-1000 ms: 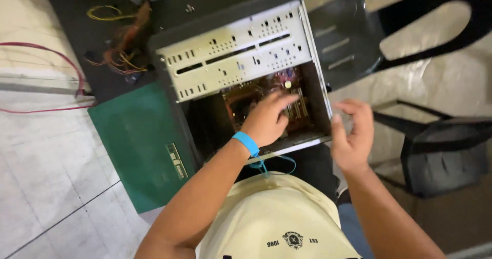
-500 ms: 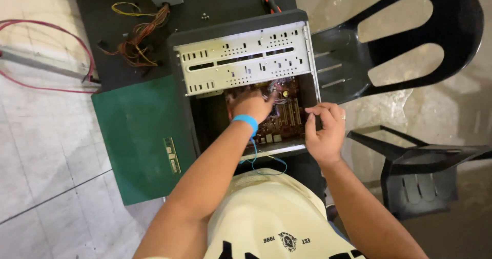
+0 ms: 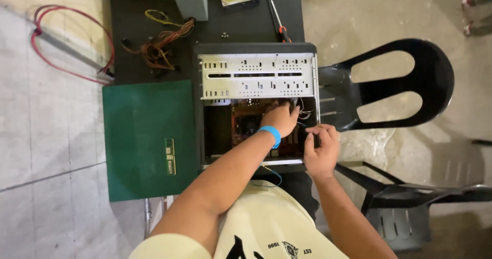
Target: Disassembling a desktop computer by disconnecting cables, removing the power supply, and taking out RAM modules.
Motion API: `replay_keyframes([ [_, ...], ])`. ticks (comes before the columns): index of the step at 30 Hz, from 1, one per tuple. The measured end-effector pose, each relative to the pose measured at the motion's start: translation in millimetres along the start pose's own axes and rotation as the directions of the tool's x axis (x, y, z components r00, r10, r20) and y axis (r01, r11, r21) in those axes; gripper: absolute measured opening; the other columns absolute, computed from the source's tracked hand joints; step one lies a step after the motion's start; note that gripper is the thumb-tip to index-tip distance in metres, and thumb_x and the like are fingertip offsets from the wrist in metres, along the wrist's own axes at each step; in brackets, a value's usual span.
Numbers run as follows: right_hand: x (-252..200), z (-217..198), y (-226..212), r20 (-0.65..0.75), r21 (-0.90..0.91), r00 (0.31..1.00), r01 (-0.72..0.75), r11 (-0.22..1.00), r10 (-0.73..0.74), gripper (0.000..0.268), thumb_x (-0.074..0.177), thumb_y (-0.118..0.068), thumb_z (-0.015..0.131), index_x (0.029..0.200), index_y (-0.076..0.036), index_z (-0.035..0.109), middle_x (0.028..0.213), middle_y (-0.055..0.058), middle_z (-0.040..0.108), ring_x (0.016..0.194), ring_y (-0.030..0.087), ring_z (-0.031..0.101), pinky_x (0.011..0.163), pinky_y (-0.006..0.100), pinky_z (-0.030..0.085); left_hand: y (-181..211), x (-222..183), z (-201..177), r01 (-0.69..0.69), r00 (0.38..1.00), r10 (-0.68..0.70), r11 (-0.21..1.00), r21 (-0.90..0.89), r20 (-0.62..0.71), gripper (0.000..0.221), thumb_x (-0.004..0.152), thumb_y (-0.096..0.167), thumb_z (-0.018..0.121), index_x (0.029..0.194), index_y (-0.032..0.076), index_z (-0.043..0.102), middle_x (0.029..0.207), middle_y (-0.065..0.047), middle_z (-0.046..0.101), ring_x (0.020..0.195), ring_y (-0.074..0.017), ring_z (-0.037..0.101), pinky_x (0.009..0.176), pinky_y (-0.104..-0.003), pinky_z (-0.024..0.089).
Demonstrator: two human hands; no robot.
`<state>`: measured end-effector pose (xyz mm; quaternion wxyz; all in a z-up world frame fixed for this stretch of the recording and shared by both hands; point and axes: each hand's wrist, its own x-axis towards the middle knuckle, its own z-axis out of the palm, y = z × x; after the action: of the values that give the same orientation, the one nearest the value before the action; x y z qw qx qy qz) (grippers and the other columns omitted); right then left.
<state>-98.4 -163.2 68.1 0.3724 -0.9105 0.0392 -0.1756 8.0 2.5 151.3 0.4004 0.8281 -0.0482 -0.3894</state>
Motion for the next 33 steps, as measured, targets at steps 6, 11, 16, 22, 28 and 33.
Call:
replay_keyframes([
  [6,0,1,5,0.009,-0.011,1.000,0.003,1.000,-0.002,0.011,0.095,-0.006,0.063,0.094,-0.015,0.069,0.102,0.004,0.060,0.097,0.031,0.061,0.093,0.043,0.049,-112,189,134,0.240,0.970,-0.177,0.595,-0.767,0.166,0.064,0.105,0.049,0.049,0.142,-0.002,0.048,0.111,-0.016,0.063,0.087,-0.0345,0.072,0.078,-0.053,0.063],
  [11,-1,2,7,0.010,-0.027,1.000,0.007,1.000,-0.006,0.011,0.094,-0.007,0.064,0.094,-0.016,0.070,0.102,0.004,0.060,0.097,0.031,0.061,0.094,0.043,0.049,-123,224,163,0.142,0.978,-0.189,0.301,-0.943,0.087,0.045,0.109,0.042,0.042,0.128,0.005,0.061,0.101,-0.009,0.057,0.084,-0.0324,0.074,0.062,-0.044,0.066],
  [16,0,4,10,0.010,-0.035,1.000,0.014,0.999,-0.014,0.012,0.094,-0.006,0.063,0.093,-0.016,0.070,0.101,0.005,0.060,0.096,0.032,0.061,0.094,0.043,0.048,-123,247,173,0.120,0.974,-0.222,0.385,-0.915,0.034,0.034,0.109,0.031,0.047,0.129,0.006,0.058,0.115,-0.015,0.072,0.095,-0.0369,0.076,0.079,-0.056,0.062],
  [22,0,6,13,0.008,-0.042,0.999,0.034,0.999,-0.034,0.012,0.093,-0.005,0.064,0.093,-0.016,0.070,0.101,0.004,0.060,0.096,0.031,0.061,0.094,0.042,0.047,-84,194,139,0.053,0.965,-0.222,0.690,-0.722,-0.142,0.056,0.096,0.050,0.057,0.127,0.003,0.067,0.125,-0.018,0.071,0.130,-0.0341,0.062,0.111,-0.049,0.050],
  [28,-2,5,10,0.019,-0.017,1.000,0.004,1.000,-0.004,0.013,0.095,-0.004,0.061,0.094,-0.015,0.069,0.102,0.005,0.058,0.100,0.031,0.059,0.096,0.042,0.047,-85,210,148,0.049,0.953,-0.205,0.829,-0.558,-0.222,0.054,0.099,0.056,0.054,0.127,0.012,0.070,0.124,-0.006,0.075,0.128,-0.0232,0.065,0.110,-0.044,0.053],
  [33,2,3,7,0.018,-0.010,1.000,0.003,1.000,-0.003,0.012,0.094,-0.003,0.063,0.093,-0.013,0.068,0.103,0.005,0.057,0.101,0.031,0.059,0.097,0.043,0.047,-96,245,154,0.045,0.912,-0.309,0.727,-0.685,-0.268,0.055,0.092,0.055,0.065,0.121,0.010,0.073,0.118,-0.006,0.077,0.127,-0.0266,0.065,0.108,-0.045,0.053],
])
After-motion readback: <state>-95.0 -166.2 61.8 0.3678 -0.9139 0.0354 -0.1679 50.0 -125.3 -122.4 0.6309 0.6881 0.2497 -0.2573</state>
